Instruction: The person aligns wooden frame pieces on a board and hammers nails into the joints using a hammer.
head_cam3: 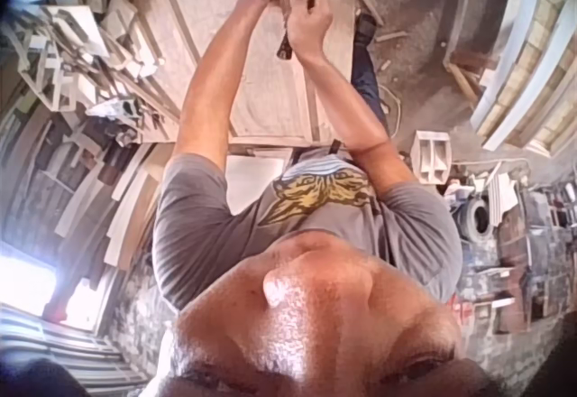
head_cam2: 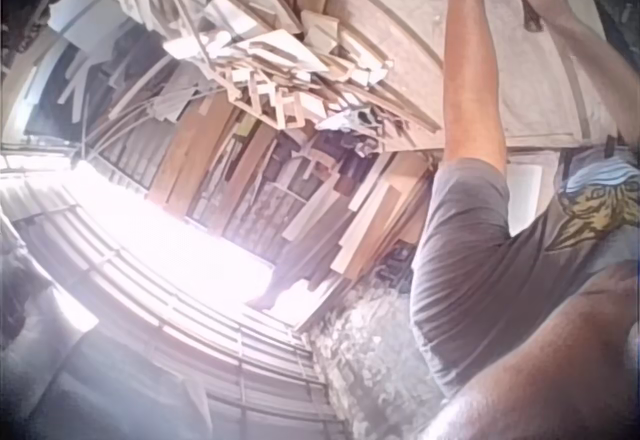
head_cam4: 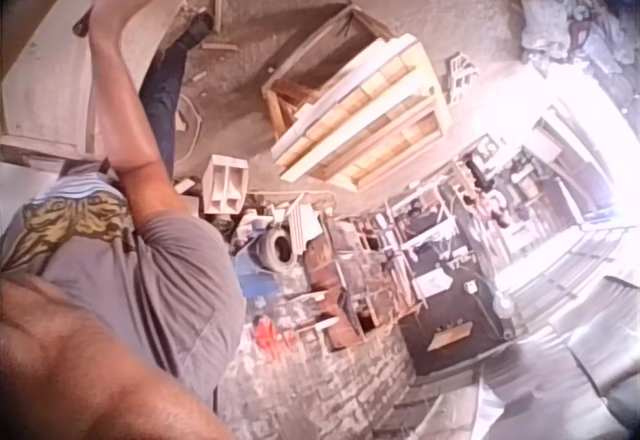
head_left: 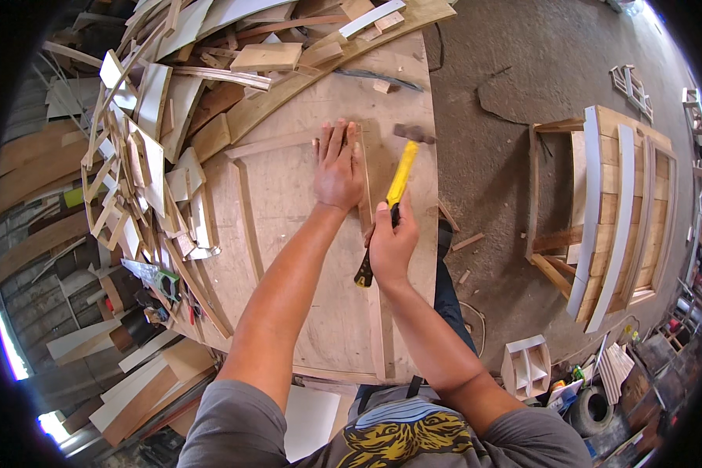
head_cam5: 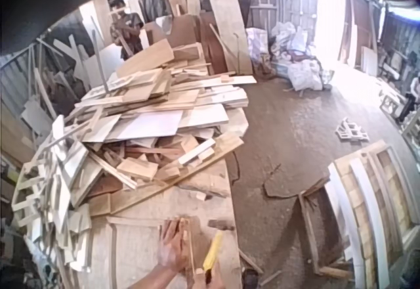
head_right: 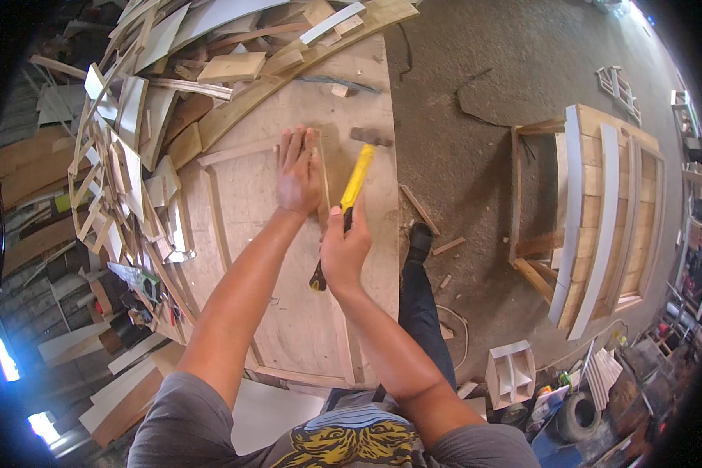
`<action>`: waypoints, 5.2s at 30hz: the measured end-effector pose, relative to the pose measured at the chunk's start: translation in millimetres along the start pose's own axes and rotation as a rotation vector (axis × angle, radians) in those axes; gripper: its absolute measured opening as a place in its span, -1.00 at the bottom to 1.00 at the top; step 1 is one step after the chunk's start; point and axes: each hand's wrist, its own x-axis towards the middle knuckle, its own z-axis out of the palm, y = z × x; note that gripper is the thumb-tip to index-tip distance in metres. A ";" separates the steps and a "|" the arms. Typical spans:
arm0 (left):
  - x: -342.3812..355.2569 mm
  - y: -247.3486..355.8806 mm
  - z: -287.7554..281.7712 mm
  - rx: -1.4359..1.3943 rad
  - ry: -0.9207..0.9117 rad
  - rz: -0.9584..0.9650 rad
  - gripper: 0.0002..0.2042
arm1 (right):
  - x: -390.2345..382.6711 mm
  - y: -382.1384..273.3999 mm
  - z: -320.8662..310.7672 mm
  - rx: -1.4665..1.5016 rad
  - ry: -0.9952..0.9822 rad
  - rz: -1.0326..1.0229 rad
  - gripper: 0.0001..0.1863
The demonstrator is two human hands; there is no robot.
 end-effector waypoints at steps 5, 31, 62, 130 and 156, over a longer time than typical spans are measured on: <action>-0.1 -1.9 -1.2 -0.009 -0.001 -0.010 -0.52 | 1.8 -7.3 -1.0 -0.031 -0.086 0.007 -0.51; 0.4 -0.7 -0.9 -0.010 -0.004 -0.006 -0.51 | 4.5 -6.1 3.2 0.084 0.034 -0.064 -0.47; 2.6 0.5 -2.4 -0.017 0.032 0.029 -0.55 | 2.4 0.0 1.4 -0.109 -0.061 -0.078 -0.59; -1.1 -2.8 -1.7 -0.008 0.035 0.034 -0.55 | 14.4 -0.7 -17.7 0.061 -0.156 0.053 -0.47; -0.1 -3.7 -0.7 -0.039 0.036 0.041 -0.51 | 21.3 4.3 -18.7 -0.157 -0.141 -0.082 -0.44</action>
